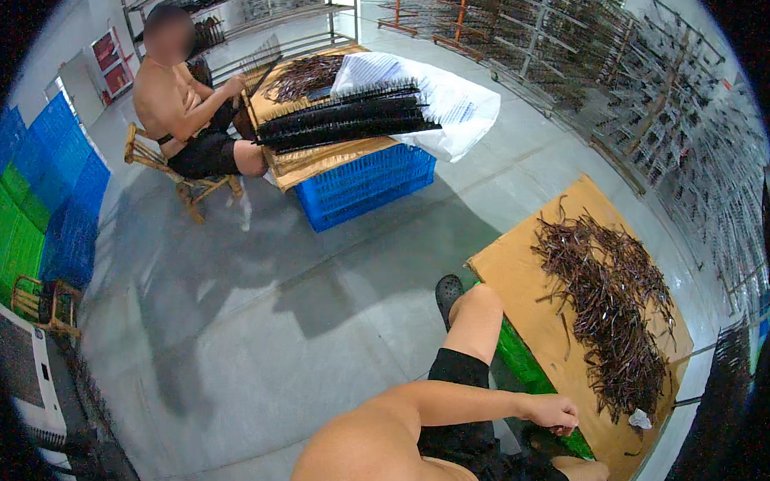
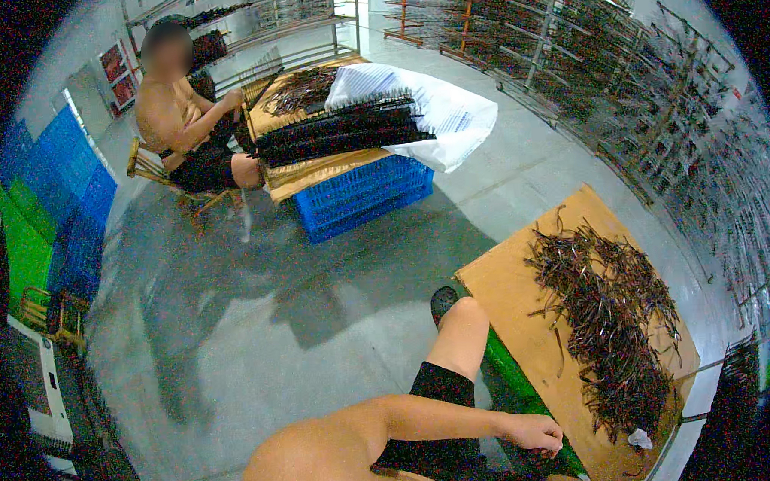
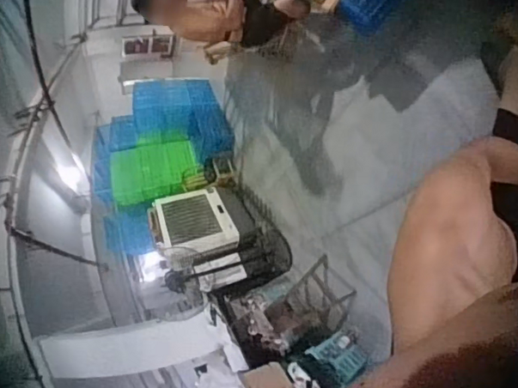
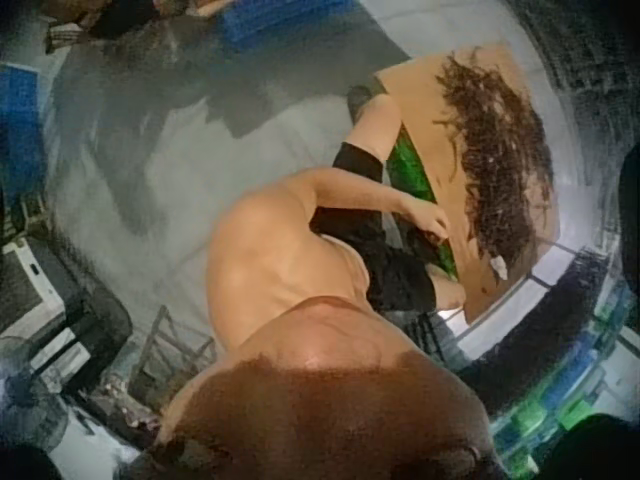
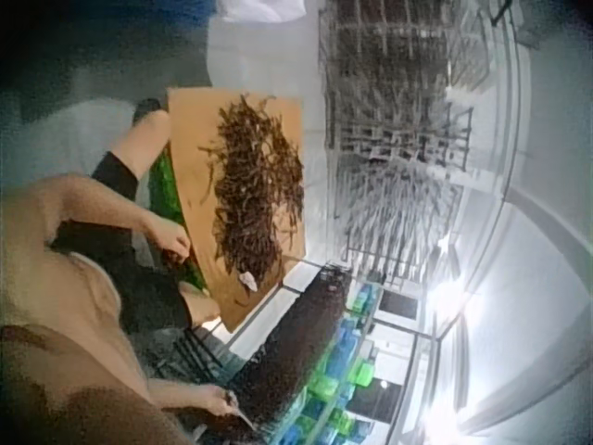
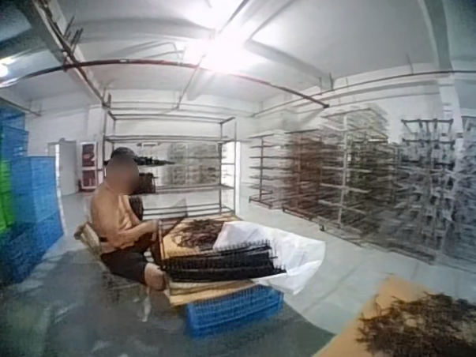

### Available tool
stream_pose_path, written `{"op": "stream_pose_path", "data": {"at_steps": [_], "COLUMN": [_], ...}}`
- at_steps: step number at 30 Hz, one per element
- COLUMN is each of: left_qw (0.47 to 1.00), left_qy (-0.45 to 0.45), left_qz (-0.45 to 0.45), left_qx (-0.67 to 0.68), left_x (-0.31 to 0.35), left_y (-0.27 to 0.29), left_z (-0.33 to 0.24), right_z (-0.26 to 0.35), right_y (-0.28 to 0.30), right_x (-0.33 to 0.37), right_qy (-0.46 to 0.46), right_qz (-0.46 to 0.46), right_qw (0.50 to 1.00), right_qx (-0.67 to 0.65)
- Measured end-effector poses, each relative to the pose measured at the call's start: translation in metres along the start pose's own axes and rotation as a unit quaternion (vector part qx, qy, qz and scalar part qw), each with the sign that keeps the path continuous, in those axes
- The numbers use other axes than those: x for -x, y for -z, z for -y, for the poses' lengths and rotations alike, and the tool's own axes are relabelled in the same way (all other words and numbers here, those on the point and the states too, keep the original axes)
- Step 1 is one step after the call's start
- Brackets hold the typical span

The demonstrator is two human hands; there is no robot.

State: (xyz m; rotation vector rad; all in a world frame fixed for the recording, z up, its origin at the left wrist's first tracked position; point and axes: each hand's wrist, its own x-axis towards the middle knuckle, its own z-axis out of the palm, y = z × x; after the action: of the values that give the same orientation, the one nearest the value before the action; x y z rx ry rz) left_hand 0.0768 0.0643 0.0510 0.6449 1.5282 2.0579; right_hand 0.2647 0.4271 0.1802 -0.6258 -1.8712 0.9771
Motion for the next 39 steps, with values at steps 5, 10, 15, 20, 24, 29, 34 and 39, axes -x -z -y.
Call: {"op": "stream_pose_path", "data": {"at_steps": [5, 10, 15, 20, 24, 29, 34, 39], "left_qw": [0.998, 0.999, 0.997, 0.985, 0.956, 0.893, 0.759, 0.754], "left_qy": [0.020, 0.011, 0.003, 0.030, 0.007, 0.072, 0.018, -0.033], "left_qz": [-0.045, -0.052, -0.079, -0.164, -0.286, -0.443, -0.636, -0.639], "left_qx": [0.032, 0.010, -0.006, 0.044, 0.059, -0.018, 0.137, 0.145], "left_x": [0.020, 0.014, 0.012, 0.015, 0.019, 0.032, 0.045, 0.037], "left_y": [0.005, 0.013, 0.025, 0.041, 0.064, 0.089, 0.130, 0.155], "left_z": [-0.008, 0.013, 0.010, 0.013, 0.027, -0.003, -0.009, -0.002], "right_z": [0.037, 0.014, -0.003, 0.026, -0.037, -0.027, -0.047, -0.102], "right_y": [-0.064, -0.119, -0.166, -0.187, -0.214, -0.239, -0.262, -0.269], "right_x": [0.051, 0.082, 0.137, 0.159, 0.105, 0.073, 0.057, 0.024], "right_qy": [0.009, 0.015, 0.032, -0.139, -0.240, -0.248, -0.238, -0.311], "right_qz": [0.038, 0.080, 0.145, 0.370, 0.551, 0.601, 0.633, 0.643], "right_qw": [0.999, 0.994, 0.986, 0.723, 0.647, 0.712, 0.702, 0.663], "right_qx": [0.038, 0.071, 0.073, -0.566, -0.470, -0.266, -0.223, -0.225]}}
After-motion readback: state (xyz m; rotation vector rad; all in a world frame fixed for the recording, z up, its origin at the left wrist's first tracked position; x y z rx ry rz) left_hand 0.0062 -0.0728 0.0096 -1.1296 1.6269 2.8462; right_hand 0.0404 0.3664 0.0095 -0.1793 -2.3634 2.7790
